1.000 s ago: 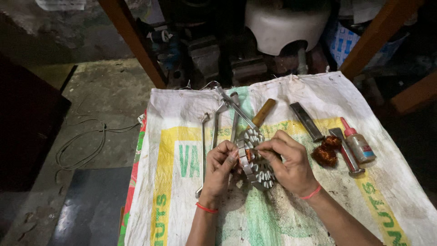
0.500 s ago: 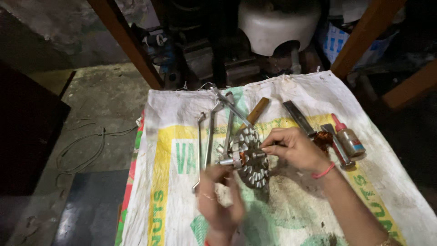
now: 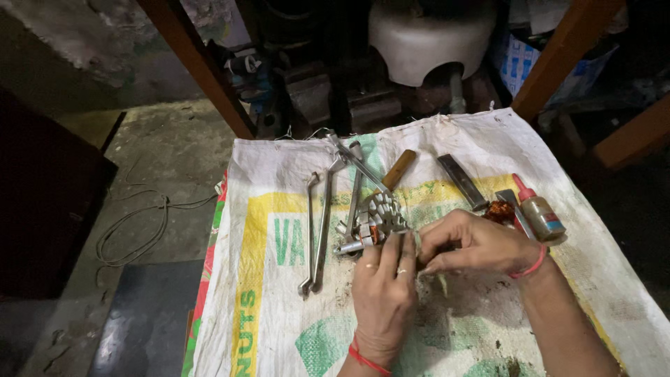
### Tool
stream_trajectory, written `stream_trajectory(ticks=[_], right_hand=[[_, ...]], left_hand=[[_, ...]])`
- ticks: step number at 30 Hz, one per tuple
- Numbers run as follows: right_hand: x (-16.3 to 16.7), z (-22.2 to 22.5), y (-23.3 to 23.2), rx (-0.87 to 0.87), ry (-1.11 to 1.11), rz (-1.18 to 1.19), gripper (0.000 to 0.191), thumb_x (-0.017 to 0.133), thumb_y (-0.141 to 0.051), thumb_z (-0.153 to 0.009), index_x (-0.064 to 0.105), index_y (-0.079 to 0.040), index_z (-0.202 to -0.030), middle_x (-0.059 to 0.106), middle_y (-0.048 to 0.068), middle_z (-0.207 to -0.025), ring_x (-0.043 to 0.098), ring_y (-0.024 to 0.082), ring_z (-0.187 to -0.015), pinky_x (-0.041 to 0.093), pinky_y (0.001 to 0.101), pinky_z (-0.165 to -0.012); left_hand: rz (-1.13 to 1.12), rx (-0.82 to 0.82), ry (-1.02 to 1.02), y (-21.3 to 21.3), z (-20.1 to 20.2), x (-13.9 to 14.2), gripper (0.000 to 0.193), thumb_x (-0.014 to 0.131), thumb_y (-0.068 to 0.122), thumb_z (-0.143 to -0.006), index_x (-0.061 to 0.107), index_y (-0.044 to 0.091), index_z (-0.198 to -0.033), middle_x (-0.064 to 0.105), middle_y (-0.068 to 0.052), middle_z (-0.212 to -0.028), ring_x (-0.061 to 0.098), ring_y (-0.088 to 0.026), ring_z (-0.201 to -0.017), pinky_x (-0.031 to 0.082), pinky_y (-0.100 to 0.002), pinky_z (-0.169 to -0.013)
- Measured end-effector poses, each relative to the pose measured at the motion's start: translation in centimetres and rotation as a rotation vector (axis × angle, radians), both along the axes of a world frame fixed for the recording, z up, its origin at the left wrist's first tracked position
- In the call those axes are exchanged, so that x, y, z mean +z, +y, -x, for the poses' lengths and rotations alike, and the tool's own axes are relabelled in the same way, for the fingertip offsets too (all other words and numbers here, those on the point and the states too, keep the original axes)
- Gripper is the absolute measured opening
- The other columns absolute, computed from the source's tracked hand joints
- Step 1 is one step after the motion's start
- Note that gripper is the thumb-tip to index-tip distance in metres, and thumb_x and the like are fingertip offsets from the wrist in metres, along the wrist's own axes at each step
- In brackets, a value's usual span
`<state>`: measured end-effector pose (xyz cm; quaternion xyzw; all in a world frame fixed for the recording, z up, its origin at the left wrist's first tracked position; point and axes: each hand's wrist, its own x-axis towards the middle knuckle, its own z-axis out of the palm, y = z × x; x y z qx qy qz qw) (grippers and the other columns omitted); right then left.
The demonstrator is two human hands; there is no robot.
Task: The person assembles a bicycle freewheel on a workbench, fitting ratchet pawls and springs into the sprocket body by hand, pressing components into place, and using wrenches to tighten and adjust the assembly. They pick up small parts one at a time and reposition the freewheel while working.
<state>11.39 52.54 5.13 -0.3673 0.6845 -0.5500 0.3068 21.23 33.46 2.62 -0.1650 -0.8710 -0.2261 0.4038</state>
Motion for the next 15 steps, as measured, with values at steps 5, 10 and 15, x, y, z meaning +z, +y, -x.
stream_trajectory(ticks=[5,10,15], right_hand=[[0.1,-0.9,0.5,-0.006,-0.198,0.076,0.012,0.077,-0.002,-0.087,0.078,0.006,-0.096,0.071,0.006,-0.074,0.061,0.009,-0.058,0.05,0.0244,-0.051],[-1.5,-0.9,-1.1,-0.089,0.067,0.323,0.008,0.076,-0.004,-0.093,0.078,0.003,-0.097,0.075,0.008,-0.079,0.065,0.009,-0.061,0.054,0.0229,-0.053],[-2.4,-1.5,-2.0,-0.234,-0.033,0.46,0.018,0.074,-0.012,-0.095,0.075,0.002,-0.106,0.076,0.012,-0.088,0.07,0.014,-0.071,0.059,0.0272,-0.062]], left_hand=[[-0.098,-0.085,0.061,-1.2,-1.2,-0.3,0.042,0.072,0.002,-0.081,0.071,0.001,-0.123,0.07,-0.015,-0.12,0.065,-0.029,-0.097,0.055,-0.039,-0.084],[-0.289,-0.126,0.148,-1.5,-2.0,-0.7,0.033,0.077,0.002,-0.085,0.073,0.005,-0.118,0.073,-0.009,-0.115,0.067,-0.027,-0.097,0.056,-0.035,-0.086],[-0.425,-0.174,0.071,-0.1,-1.9,-1.7,0.024,0.073,-0.007,-0.082,0.069,0.005,-0.103,0.073,-0.009,-0.105,0.065,-0.026,-0.098,0.055,-0.037,-0.087]])
